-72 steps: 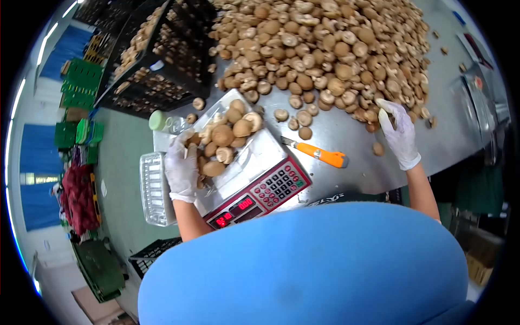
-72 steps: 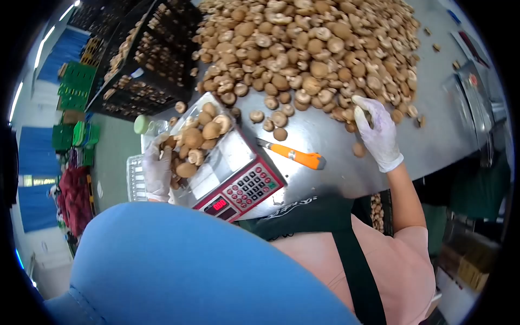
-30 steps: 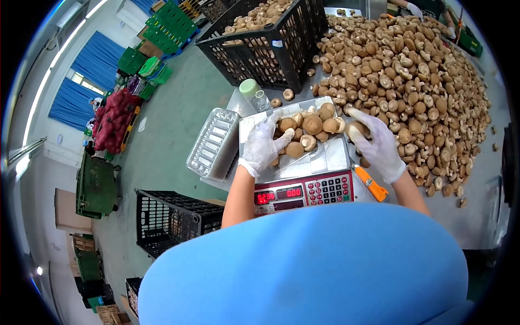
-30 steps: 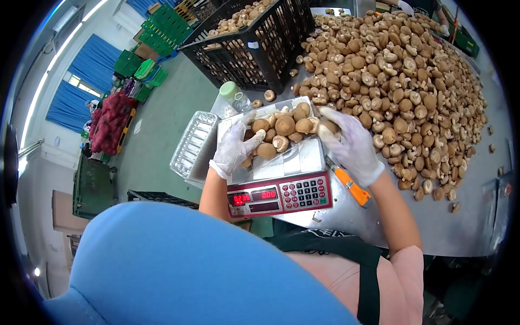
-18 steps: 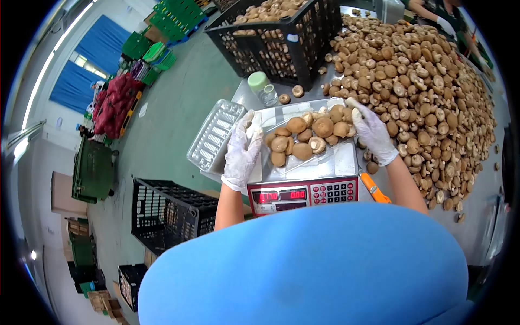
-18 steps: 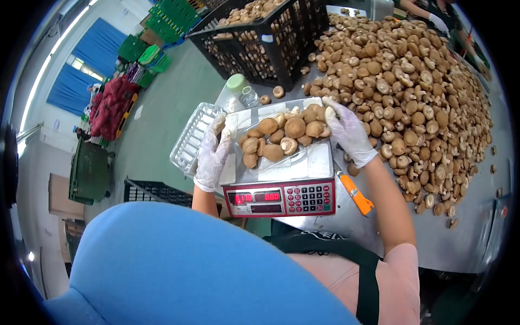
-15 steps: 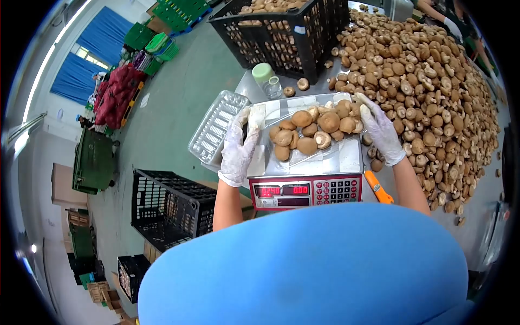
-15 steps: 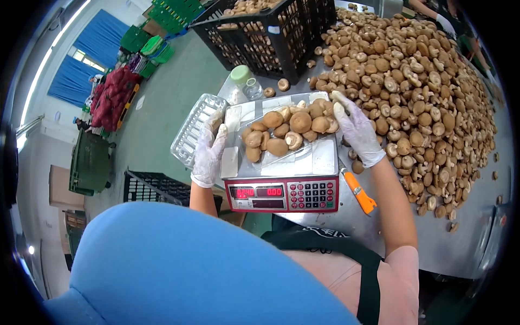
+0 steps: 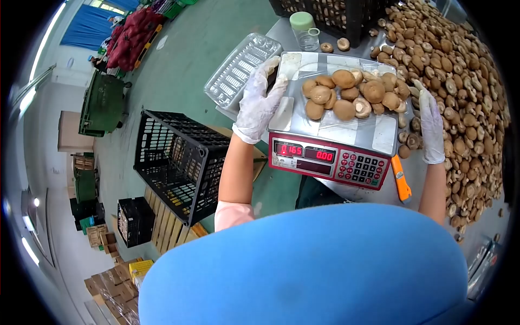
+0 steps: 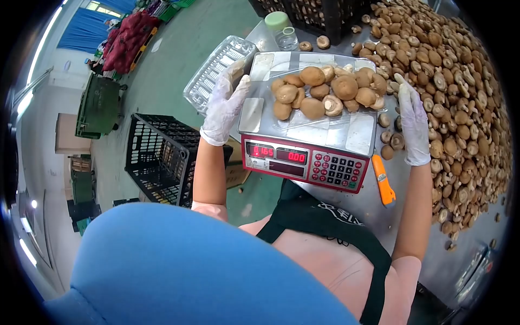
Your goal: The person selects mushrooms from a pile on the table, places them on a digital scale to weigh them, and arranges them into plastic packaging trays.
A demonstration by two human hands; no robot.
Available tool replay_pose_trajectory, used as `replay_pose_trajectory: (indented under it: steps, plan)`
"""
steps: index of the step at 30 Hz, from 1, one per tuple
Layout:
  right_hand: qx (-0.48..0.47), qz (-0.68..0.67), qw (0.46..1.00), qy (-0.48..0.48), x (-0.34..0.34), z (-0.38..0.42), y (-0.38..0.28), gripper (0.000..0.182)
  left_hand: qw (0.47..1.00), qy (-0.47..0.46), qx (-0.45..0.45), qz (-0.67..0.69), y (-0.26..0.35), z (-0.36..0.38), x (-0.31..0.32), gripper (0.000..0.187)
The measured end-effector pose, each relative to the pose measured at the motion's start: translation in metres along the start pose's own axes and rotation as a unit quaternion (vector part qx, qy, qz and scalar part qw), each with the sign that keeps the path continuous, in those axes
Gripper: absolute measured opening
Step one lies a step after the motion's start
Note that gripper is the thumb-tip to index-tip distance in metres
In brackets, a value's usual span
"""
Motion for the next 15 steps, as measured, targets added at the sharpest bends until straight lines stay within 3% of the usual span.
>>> replay_pose_trajectory:
  steps: [4, 7, 9, 10, 11, 13, 14, 15]
  plan:
    - [-0.035, 0.045, 0.998, -0.004, -0.006, -0.011, 0.008, 0.054, 0.999, -0.012, -0.032, 0.034, -0.001, 0.004, 0.006, 0.046]
    - [-0.166, 0.223, 0.96, 0.031, -0.006, -0.019, -0.002, 0.055, 0.996, -0.03, -0.067, 0.045, -0.012, 0.008, 0.014, 0.048]
    - [-0.031, 0.089, 0.995, -0.01, 0.001, -0.022, -0.004, 0.052, 0.994, -0.023, -0.095, 0.048, -0.011, 0.013, 0.015, 0.05]
    - [-0.064, 0.12, 0.991, 0.0, 0.005, -0.03, -0.006, 0.049, 0.989, -0.052, -0.135, 0.03, -0.019, 0.016, 0.018, 0.051]
    - [0.004, 0.065, 0.997, -0.034, 0.008, -0.031, 0.001, 0.047, 0.982, -0.081, -0.173, 0.012, -0.027, 0.019, 0.023, 0.051]
    - [-0.094, 0.124, 0.988, -0.022, 0.012, -0.042, 0.002, 0.046, 0.986, -0.086, -0.141, -0.014, -0.021, 0.018, 0.026, 0.053]
    - [-0.252, 0.276, 0.928, 0.006, 0.025, -0.033, -0.022, 0.043, 0.983, -0.091, -0.162, 0.0, -0.014, 0.019, 0.029, 0.051]
    - [-0.169, 0.209, 0.963, -0.032, 0.028, -0.039, -0.012, 0.038, 0.978, -0.097, -0.181, 0.014, -0.009, 0.021, 0.031, 0.05]
Point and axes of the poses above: each hand's wrist, its own z-axis away from the middle knuckle, its own x-axis out of the palm, y = z × x, the point moved 9 cm from there along -z, towards the middle knuckle, and after that the axes turned 6 degrees about x, right-handed, at the moved point
